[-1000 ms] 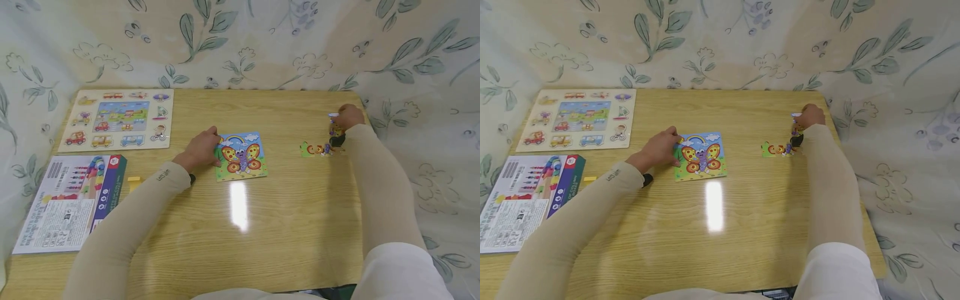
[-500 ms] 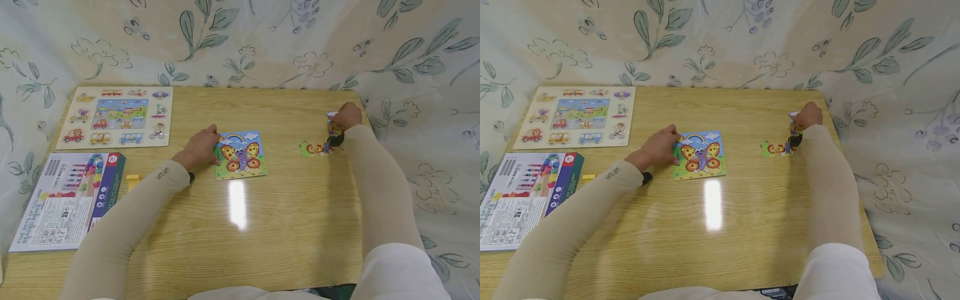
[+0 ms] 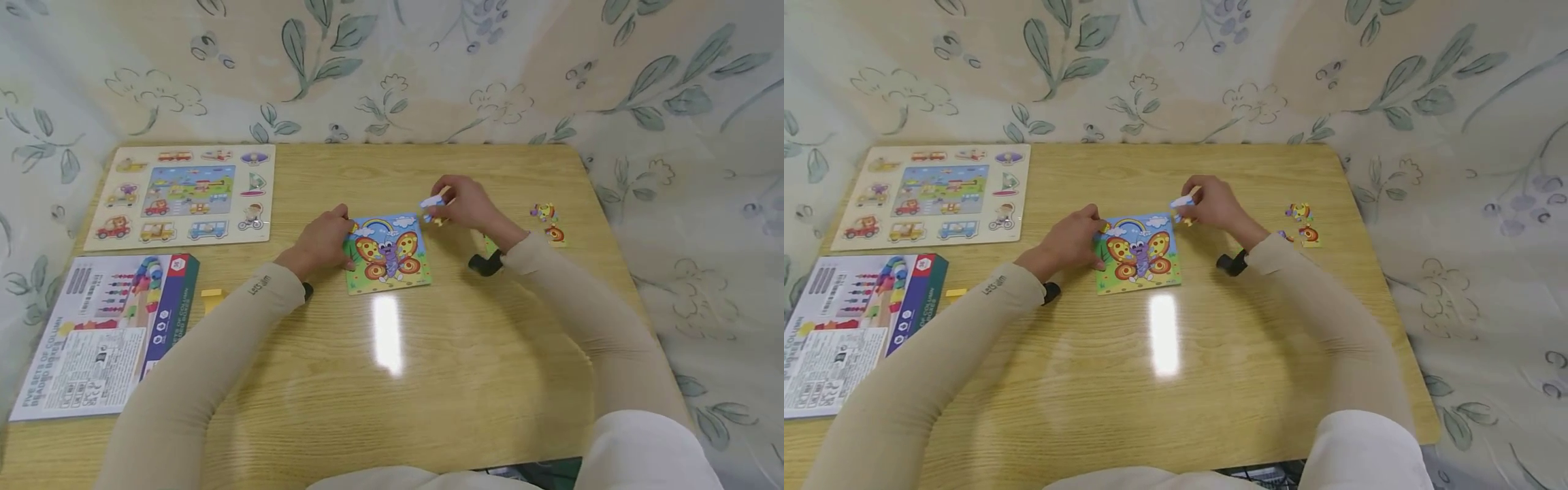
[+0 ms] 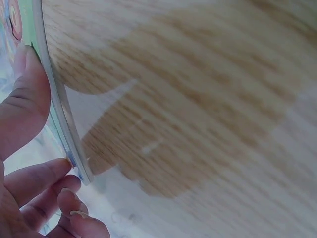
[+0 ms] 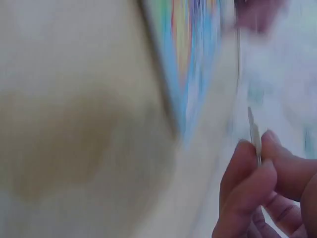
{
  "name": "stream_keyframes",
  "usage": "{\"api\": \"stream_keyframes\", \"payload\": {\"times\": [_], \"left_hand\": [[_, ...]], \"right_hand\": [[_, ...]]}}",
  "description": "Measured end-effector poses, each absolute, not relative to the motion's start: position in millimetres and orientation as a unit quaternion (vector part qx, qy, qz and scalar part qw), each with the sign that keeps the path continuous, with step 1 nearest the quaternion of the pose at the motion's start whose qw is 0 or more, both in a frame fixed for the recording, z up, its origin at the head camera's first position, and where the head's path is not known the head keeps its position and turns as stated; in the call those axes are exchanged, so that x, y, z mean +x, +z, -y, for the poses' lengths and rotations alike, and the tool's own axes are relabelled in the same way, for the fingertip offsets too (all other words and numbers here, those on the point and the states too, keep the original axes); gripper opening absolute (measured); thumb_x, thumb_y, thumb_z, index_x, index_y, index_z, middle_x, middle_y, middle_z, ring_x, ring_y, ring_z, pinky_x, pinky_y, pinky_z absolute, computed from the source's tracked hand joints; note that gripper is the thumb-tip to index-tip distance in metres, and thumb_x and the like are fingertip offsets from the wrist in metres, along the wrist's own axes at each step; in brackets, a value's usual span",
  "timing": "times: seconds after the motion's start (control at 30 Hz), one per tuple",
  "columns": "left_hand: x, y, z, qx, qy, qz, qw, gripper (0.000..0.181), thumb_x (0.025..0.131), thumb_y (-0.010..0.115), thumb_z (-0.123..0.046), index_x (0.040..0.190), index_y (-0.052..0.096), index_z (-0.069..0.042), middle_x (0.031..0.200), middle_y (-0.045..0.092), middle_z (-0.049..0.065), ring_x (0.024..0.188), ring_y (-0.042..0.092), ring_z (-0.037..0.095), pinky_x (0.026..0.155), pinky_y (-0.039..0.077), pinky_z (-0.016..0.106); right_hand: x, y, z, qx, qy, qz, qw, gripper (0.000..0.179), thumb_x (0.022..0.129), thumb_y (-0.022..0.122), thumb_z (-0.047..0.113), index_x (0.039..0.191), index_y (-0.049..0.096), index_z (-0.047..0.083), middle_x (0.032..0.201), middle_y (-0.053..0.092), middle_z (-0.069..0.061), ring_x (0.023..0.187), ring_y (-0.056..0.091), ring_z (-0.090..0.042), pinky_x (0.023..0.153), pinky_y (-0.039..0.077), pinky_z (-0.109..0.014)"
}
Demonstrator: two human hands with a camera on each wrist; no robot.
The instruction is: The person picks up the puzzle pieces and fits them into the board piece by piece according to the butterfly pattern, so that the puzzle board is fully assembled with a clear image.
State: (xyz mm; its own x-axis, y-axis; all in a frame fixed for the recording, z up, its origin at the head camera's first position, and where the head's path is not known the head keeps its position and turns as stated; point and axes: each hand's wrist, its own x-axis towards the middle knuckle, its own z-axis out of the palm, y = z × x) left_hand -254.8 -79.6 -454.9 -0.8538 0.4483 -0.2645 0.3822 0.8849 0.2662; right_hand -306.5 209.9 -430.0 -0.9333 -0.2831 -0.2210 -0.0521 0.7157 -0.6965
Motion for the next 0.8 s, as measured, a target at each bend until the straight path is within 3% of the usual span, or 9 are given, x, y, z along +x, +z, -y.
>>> {"api": "stream_keyframes", "payload": {"times": [0.17, 0.33, 0.8], "left_hand": [[-255, -453, 81, 0.216, 0.099, -0.958, 0.163, 0.078, 0.067, 0.086, -0.04, 0.127, 0.058, 0.002, 0.119, 0.045, 0.011, 0.104, 0.051, 0.027, 0.095, 0.048, 0.038], [-252, -451, 82, 0.218, 0.102, -0.957, 0.165, 0.075, 0.068, 0.086, -0.038, 0.125, 0.059, 0.003, 0.118, 0.046, 0.012, 0.104, 0.051, 0.028, 0.096, 0.047, 0.038], [-253, -450, 80, 0.221, 0.107, -0.956, 0.16, 0.078, 0.068, 0.086, -0.038, 0.128, 0.057, 0.002, 0.119, 0.046, 0.011, 0.105, 0.05, 0.027, 0.095, 0.048, 0.039]], "right_hand": [[-288, -448, -168, -0.126, -0.323, -0.925, 0.156, 0.026, 0.085, 0.074, 0.025, 0.095, 0.058, 0.008, 0.082, 0.059, -0.008, 0.066, 0.056, -0.021, 0.06, 0.047, -0.027], [-286, -461, -156, -0.154, -0.279, -0.941, 0.118, 0.026, 0.085, 0.074, 0.027, 0.088, 0.057, 0.008, 0.078, 0.056, -0.006, 0.07, 0.049, -0.022, 0.066, 0.036, -0.031], [-294, -462, -144, -0.138, -0.195, -0.965, 0.108, 0.03, 0.088, 0.069, 0.034, 0.097, 0.058, 0.009, 0.089, 0.058, -0.008, 0.077, 0.051, -0.023, 0.066, 0.041, -0.033]]}}
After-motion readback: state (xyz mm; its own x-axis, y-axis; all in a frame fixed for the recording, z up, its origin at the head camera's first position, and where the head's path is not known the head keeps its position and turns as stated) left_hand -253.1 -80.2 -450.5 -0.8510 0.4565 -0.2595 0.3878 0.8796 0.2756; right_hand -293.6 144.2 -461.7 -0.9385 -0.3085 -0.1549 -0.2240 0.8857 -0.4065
